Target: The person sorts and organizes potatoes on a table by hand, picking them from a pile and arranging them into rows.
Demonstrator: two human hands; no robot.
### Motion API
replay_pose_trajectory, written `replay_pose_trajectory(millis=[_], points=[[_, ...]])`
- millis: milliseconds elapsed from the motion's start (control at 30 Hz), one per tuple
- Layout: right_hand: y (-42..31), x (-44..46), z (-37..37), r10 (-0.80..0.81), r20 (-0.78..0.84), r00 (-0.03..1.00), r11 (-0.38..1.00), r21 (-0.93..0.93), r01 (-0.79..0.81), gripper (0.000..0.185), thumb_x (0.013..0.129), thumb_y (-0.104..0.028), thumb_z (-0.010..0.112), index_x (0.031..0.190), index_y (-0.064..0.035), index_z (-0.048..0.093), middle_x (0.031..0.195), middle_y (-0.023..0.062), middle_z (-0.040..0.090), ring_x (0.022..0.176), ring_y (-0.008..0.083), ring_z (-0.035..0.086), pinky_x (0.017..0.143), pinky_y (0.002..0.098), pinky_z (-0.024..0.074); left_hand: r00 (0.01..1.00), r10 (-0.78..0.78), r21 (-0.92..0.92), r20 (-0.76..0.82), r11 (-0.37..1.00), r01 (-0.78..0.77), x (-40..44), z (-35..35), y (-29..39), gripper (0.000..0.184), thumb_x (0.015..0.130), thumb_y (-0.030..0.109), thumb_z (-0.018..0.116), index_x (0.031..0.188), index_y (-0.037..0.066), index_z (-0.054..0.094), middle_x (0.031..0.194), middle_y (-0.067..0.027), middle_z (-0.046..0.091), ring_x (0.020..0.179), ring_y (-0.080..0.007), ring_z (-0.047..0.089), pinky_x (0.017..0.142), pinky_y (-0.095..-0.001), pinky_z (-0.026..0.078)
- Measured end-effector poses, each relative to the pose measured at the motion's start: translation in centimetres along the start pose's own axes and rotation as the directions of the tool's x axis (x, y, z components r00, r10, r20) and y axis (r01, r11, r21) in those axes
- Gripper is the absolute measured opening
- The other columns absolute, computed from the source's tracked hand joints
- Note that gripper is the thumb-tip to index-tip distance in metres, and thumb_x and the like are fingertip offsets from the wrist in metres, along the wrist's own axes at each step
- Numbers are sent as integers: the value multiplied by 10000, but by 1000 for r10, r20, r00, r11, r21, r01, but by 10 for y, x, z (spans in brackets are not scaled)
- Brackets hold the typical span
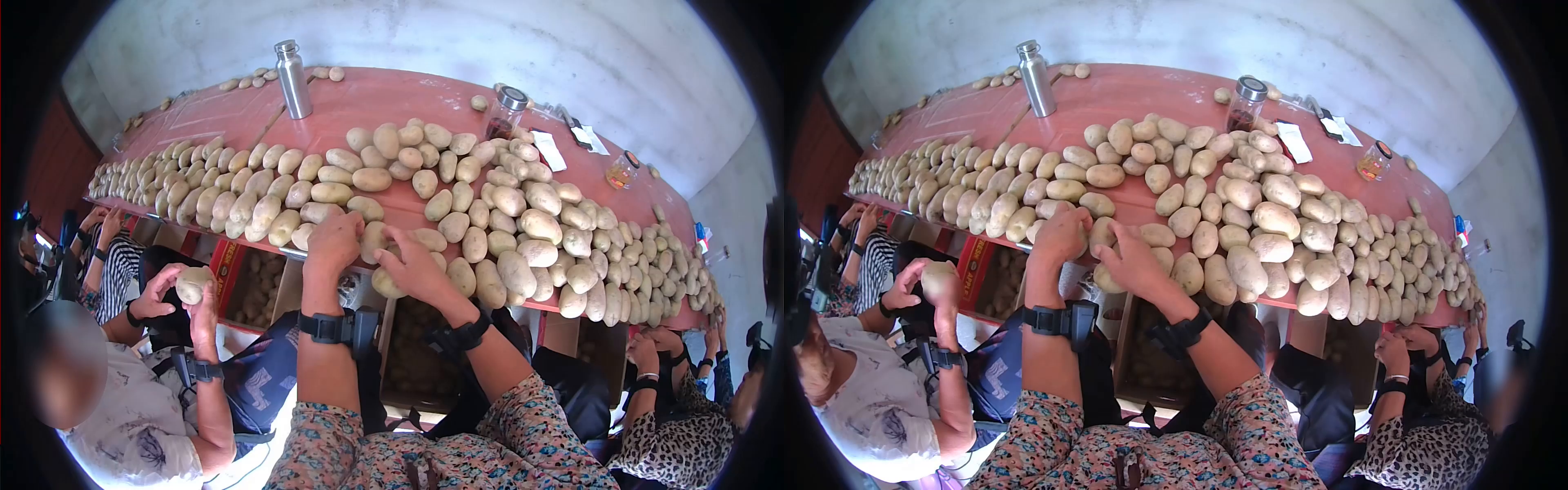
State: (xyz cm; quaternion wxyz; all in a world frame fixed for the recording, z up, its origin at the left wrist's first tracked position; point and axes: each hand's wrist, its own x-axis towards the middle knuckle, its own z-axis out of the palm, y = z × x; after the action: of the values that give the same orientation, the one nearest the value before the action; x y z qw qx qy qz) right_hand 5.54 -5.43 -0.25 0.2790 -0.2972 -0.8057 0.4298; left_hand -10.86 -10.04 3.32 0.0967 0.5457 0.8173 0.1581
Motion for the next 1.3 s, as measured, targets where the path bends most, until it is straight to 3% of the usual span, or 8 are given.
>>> replay_pose_trajectory(millis=[100, 300, 500, 600, 700, 900, 1100, 1300], points=[[0, -1, -1, -77, 34, 996, 995, -61, 79, 595, 900, -273, 595, 1325, 105, 418, 1261, 310, 493, 1203, 406, 486, 1028, 416, 384, 999, 13, -5, -36, 1000, -13, 1, 8, -1, 209, 815, 112, 605, 1015, 149, 653, 1074, -169, 551, 972, -377, 613, 825, -457, 493], [-14, -7, -7, -83, 160, 984, 966, -230, 119, 428, 890, -272, 571, 1210, 12, 584, 1305, 345, 459, 1108, 426, 560, 954, 456, 455, 1000, -3, 126, -6, 992, 3, -3, 9, 9, 479, 705, 119, 738, 1163, 190, 616, 1134, -142, 518, 992, -351, 614, 833, -439, 508], [-37, -14, -1, 142, 271, 952, 813, -580, 43, 329, 862, -234, 604, 1139, -62, 644, 1412, 288, 380, 895, 371, 659, 770, 476, 529, 1000, 28, 186, -9, 982, -26, -4, 13, 11, 648, 621, 135, 812, 1224, 225, 594, 1148, -111, 507, 1017, -319, 605, 847, -422, 516], [-29, -17, 8, 70, 198, 978, 759, -646, 76, 349, 853, -233, 613, 1161, -67, 624, 1425, 287, 369, 872, 346, 665, 717, 456, 537, 999, 40, 162, 15, 986, -42, -6, 10, 7, 621, 627, 125, 804, 1211, 206, 612, 1143, -105, 511, 1015, -307, 603, 859, -412, 511], [-26, -22, 5, 0, 160, 987, 792, -603, 98, 373, 852, -237, 618, 1184, -67, 604, 1434, 247, 383, 884, 349, 663, 722, 452, 538, 993, 104, 111, 52, 988, -110, -3, 6, -2, 443, 701, 147, 751, 1132, 186, 656, 1148, -102, 514, 1012, -317, 596, 852, -417, 516], [-33, -23, -10, 10, 214, 977, 873, -478, 96, 345, 840, -246, 636, 1112, -35, 616, 1406, 261, 416, 973, 371, 644, 789, 477, 525, 982, 157, -13, 109, 988, -157, -3, -2, -10, 540, 607, 157, 816, 1121, 127, 653, 1122, -123, 531, 1042, -324, 569, 902, -401, 478], [-26, -24, -12, -35, 221, 975, 876, -462, 137, 302, 833, -273, 637, 1032, -48, 663, 1424, 275, 401, 988, 375, 642, 793, 478, 526, 984, 30, -15, 175, 1000, -27, -6, -15, 5, 623, 585, 154, 843, 1168, 103, 631, 1149, -146, 503, 1073, -346, 559, 934, -403, 471], [-25, -20, -20, -4, 253, 968, 931, -353, 96, 236, 840, -244, 616, 985, -76, 698, 1346, 223, 502, 977, 362, 636, 821, 446, 512, 978, 194, -65, 76, 980, -189, -8, -8, -1, 632, 608, 144, 828, 1205, 157, 621, 1130, -158, 514, 1065, -347, 561, 944, -403, 459]])
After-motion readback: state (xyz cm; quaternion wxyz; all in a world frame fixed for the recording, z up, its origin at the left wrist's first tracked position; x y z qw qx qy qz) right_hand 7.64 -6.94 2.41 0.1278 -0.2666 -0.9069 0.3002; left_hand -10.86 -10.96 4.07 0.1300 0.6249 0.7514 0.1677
